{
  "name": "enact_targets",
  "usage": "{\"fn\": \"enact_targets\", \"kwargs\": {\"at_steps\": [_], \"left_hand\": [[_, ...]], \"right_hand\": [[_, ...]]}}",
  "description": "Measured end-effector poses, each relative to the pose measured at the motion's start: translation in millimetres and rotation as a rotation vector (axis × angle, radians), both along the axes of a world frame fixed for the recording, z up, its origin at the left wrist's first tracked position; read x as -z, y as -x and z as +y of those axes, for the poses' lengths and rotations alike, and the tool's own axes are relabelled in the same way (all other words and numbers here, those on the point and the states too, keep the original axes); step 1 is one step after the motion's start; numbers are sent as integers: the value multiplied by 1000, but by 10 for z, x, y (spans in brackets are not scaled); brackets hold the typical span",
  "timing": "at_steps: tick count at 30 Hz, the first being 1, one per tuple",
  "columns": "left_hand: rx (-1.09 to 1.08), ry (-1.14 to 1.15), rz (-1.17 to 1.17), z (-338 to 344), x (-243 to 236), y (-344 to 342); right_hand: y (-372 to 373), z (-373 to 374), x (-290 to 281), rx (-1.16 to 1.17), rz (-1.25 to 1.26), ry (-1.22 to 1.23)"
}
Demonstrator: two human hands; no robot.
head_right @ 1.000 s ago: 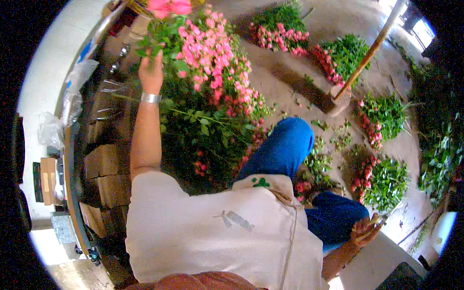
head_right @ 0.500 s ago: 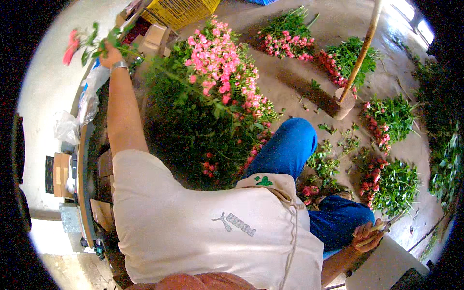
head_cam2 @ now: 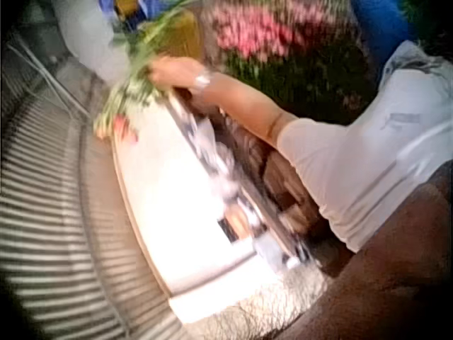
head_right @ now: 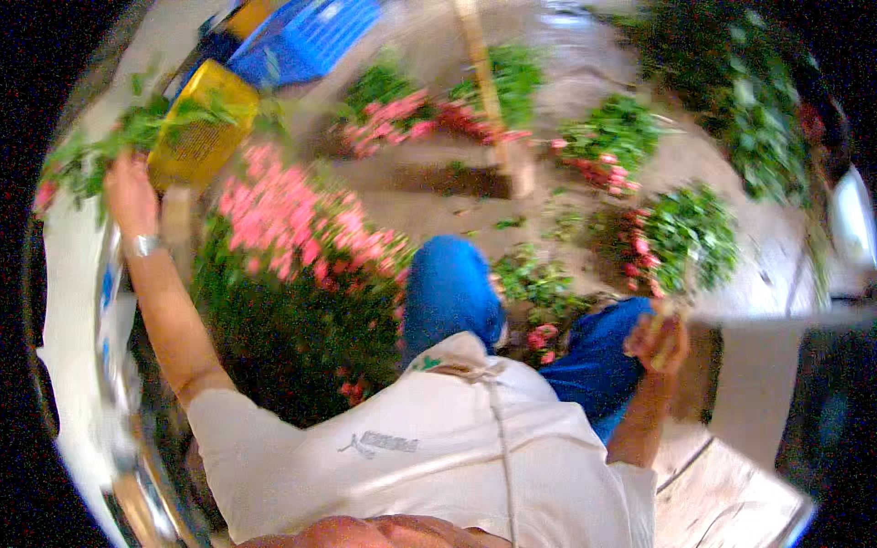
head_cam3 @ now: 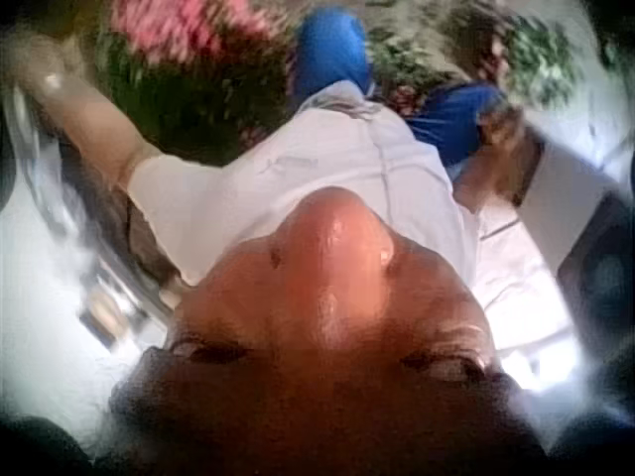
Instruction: The person sits on the floor and uses pruning shears to trim leaves and side stems from pink rose stems. They handle the stems one at a time, cutting away foliage and placing the trimmed stems into a pile on the floor.
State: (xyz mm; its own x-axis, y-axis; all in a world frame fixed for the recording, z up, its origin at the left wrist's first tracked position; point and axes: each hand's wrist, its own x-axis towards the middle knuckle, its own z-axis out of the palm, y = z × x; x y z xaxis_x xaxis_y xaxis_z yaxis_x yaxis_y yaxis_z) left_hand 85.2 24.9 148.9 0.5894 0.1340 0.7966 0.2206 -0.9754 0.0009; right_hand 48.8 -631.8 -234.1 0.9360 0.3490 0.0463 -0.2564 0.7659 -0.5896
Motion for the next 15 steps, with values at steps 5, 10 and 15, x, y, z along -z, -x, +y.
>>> {"fn": "enact_targets", "kwargs": {"at_steps": [5, 10, 15], "left_hand": [[618, 891, 384, -1413, 1913, -1452], [662, 1022, 505, -2033, 4043, -2461], [336, 770, 516, -2770, 4358, -2732]], "right_hand": [[26, -14, -163, -18, -3, -95], [118, -68, -95, -12, 1, -130], [156, -110, -71, 5, 1, -167]]}}
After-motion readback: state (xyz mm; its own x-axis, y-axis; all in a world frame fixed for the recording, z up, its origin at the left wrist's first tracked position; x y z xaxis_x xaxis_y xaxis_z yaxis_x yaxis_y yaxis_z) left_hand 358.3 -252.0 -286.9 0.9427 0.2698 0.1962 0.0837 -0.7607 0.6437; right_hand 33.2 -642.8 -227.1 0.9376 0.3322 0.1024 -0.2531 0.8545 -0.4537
